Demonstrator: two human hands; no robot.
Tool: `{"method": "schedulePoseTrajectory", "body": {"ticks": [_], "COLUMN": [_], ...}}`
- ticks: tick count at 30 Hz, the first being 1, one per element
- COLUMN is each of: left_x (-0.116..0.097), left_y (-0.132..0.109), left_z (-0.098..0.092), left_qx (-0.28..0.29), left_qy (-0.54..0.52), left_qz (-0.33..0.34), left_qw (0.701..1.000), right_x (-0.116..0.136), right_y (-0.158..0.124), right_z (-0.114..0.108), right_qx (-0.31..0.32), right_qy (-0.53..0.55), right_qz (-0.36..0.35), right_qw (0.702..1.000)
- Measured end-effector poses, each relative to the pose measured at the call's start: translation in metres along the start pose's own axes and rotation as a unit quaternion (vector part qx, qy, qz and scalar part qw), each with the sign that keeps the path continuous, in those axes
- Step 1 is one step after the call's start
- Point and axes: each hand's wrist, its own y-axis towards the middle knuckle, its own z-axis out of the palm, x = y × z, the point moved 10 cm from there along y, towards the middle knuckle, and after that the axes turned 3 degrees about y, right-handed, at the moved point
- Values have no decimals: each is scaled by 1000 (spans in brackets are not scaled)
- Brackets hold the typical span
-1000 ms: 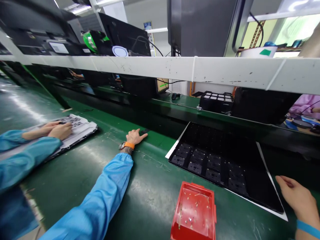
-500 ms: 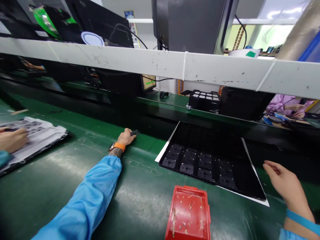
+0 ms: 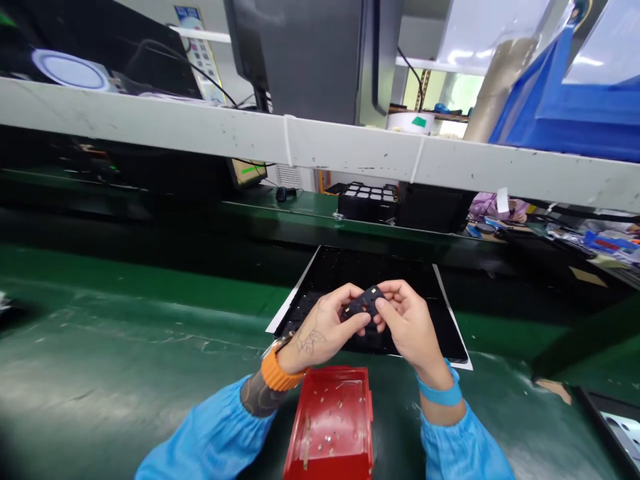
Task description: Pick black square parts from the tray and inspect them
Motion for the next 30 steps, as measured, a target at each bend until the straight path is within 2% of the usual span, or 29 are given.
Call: {"method": "schedulePoseTrajectory", "body": {"ticks": [3,7,14,18,21,23,25,28,30], "left_x": [7,14,8,5,4,5,4,0,-3], "left_y": [-5,-5,-6,-10,-12,-13,-15,-18,-21], "left_z": [4,-4,-24,-24,-16,-11,-11,-13,-14], "left_qx": [1,8,-40,-43,-19,-5,-4,-7,-7], "left_qy": [-19,-84,-52,-53,-68,-92,-116,-129,-129], "left_qz": [-15,-35,-29,-36,-45,-53,-56,-56,-57], "left_qw": [1000,996,997,997,997,994,992,990,990], "right_x": [-3,-1,0,3,4,13,33,65,77], "right_y": [-2,-2,-7,-10,-13,-16,-20,-35,-44], "right_z": [-5,-3,0,1,8,9,9,19,25], "right_qx": [7,37,0,-3,15,4,-22,-41,-46], "right_qy": [1,-3,-7,-27,-33,-56,-125,-246,-287], "right_qz": [15,23,14,4,2,-39,-133,-288,-347], "right_qw": [1000,999,1000,1000,999,998,983,925,892]}}
